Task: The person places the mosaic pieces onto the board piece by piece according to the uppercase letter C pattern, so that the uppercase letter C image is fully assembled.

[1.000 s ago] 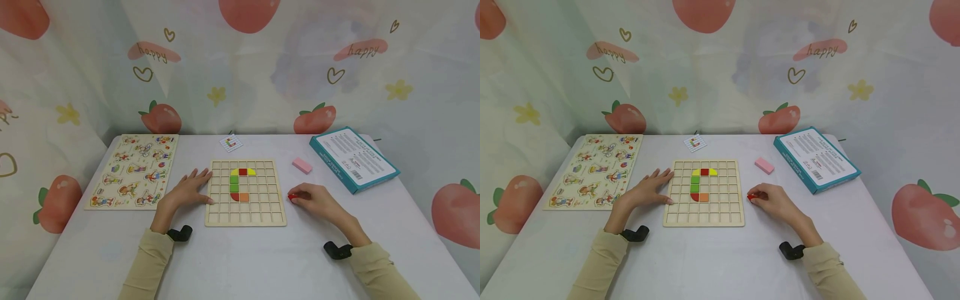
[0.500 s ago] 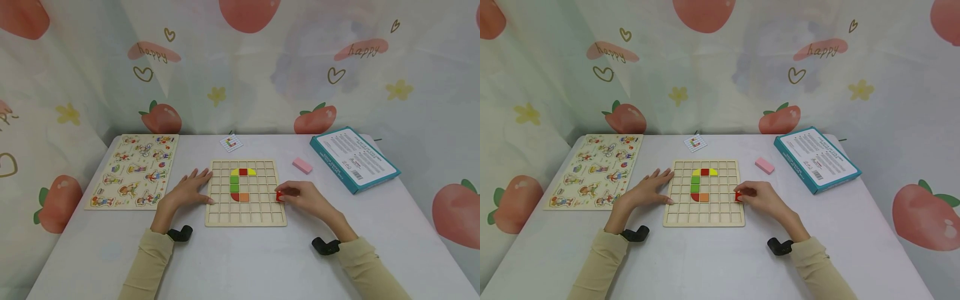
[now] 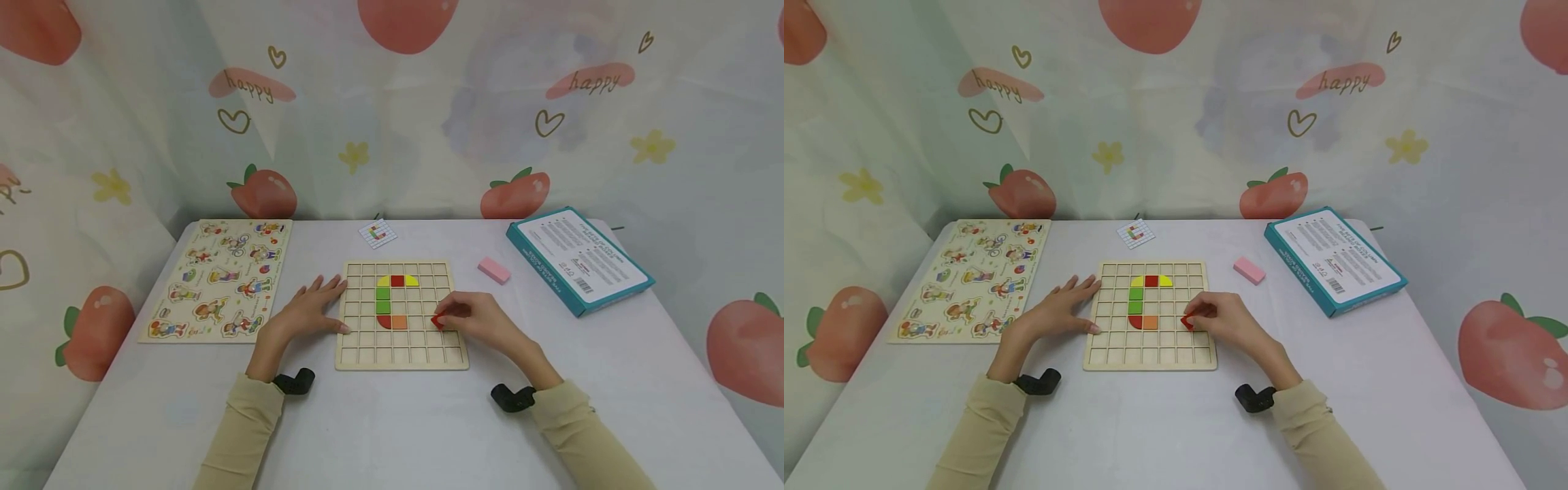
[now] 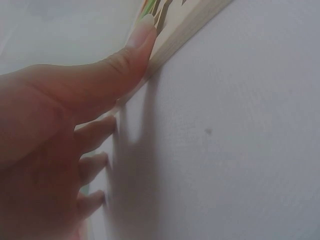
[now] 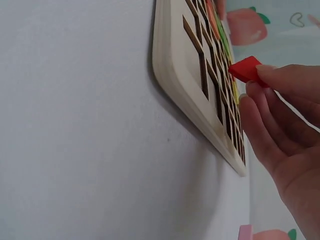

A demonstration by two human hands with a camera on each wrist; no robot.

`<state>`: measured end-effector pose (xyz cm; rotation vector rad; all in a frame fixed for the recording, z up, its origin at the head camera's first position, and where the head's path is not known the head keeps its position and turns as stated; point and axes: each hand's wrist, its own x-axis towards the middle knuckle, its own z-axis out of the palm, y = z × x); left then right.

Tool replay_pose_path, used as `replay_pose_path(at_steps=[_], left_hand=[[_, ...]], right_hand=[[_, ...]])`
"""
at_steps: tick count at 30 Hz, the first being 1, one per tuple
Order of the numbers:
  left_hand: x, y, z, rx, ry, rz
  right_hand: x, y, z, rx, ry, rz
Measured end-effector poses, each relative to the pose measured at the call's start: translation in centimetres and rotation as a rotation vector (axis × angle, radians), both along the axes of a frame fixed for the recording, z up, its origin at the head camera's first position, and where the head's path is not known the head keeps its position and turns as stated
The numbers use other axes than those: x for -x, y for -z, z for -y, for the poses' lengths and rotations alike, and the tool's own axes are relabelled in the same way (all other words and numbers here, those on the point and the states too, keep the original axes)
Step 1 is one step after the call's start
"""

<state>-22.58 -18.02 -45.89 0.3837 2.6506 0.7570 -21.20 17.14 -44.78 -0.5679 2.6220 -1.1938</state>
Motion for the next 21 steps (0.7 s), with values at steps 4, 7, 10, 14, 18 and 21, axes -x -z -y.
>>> replay_pose_path(at_steps=[4,7,10,14,18,21], left_hand=[[0.0,0.0,0.0,-0.008,-0.006,0.002],[0.0,0.0,0.0,-0.014,-0.009,0.007],[0.0,0.0,0.0,-0.017,-0.01,0.01],[0.2,0.0,0.0,-0.005,-0.007,0.007],[0.2,0.1,0.0,-0.001,-0.013,0.009],[0.0,0.0,0.0,-0.003,-0.018,0.01]], right_hand=[[0.2,0.2,0.7,-0.006,0.0,-0.002],[0.3,0.4,1.2,-0.012,-0.007,-0.006],[0.3,0.6,1.7,-0.005,-0.01,0.008],[0.3,0.8,2.3,-0.007,-0.003,0.037],[0.4,0.9,2.9,-0.021,0.002,0.041],[0.4,0.9,3.3,-0.014,-0.01,0.038]])
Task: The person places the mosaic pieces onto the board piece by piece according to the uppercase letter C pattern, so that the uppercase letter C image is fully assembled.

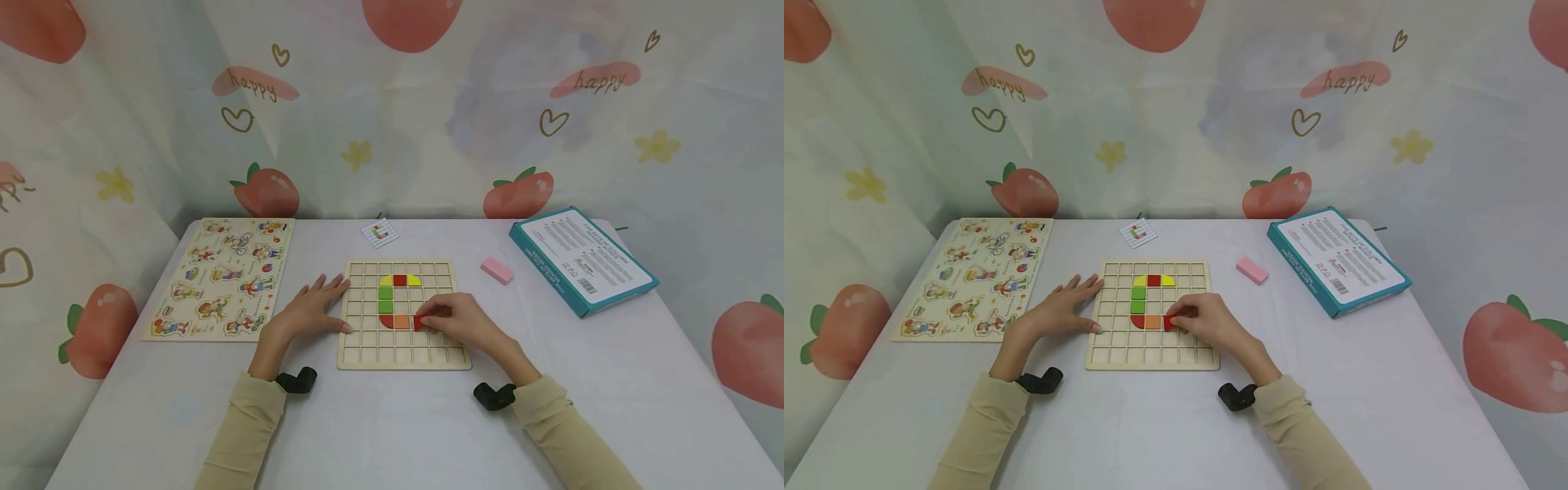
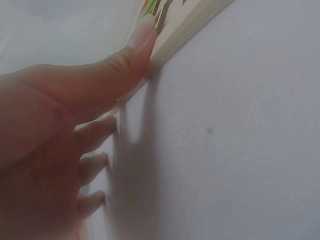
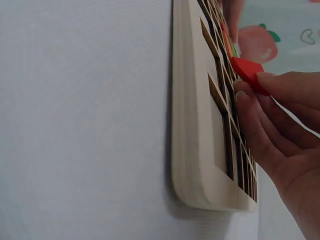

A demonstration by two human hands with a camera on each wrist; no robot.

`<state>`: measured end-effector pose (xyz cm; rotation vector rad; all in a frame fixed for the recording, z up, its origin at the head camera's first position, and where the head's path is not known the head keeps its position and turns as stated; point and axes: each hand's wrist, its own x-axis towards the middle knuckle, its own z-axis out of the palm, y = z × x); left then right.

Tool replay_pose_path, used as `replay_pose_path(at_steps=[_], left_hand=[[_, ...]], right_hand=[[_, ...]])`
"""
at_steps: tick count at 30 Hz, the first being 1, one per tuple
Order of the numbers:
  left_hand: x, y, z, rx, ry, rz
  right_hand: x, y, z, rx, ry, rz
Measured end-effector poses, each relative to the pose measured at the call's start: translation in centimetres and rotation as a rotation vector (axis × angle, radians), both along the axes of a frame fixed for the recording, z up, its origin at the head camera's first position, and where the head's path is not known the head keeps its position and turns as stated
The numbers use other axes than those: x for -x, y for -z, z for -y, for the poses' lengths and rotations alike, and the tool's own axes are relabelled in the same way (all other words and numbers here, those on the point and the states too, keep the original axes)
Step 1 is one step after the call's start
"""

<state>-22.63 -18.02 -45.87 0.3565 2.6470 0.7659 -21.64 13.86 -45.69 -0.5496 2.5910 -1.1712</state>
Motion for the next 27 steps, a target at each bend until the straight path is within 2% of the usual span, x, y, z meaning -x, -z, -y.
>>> replay_pose_path(at_steps=[4,13,20,27], left_hand=[[-0.1,-0.1,-0.1,0.0,0.0,0.002],[0.2,0.1,-0.1,-0.001,0.017,0.001],[0.1,0.2,0.0,0.001,0.014,0.002],[0.1,0.3,0.3,-0.002,0.014,0.006]], right_hand=[[0.0,0.2,0.4,0.005,-0.009,-0.008],[-0.2,0.4,0.5,-0.035,0.054,-0.024],[0.0,0.5,0.9,-0.071,0.013,-0.097],[0.1,0.3,1.6,-0.08,0.007,-0.101]])
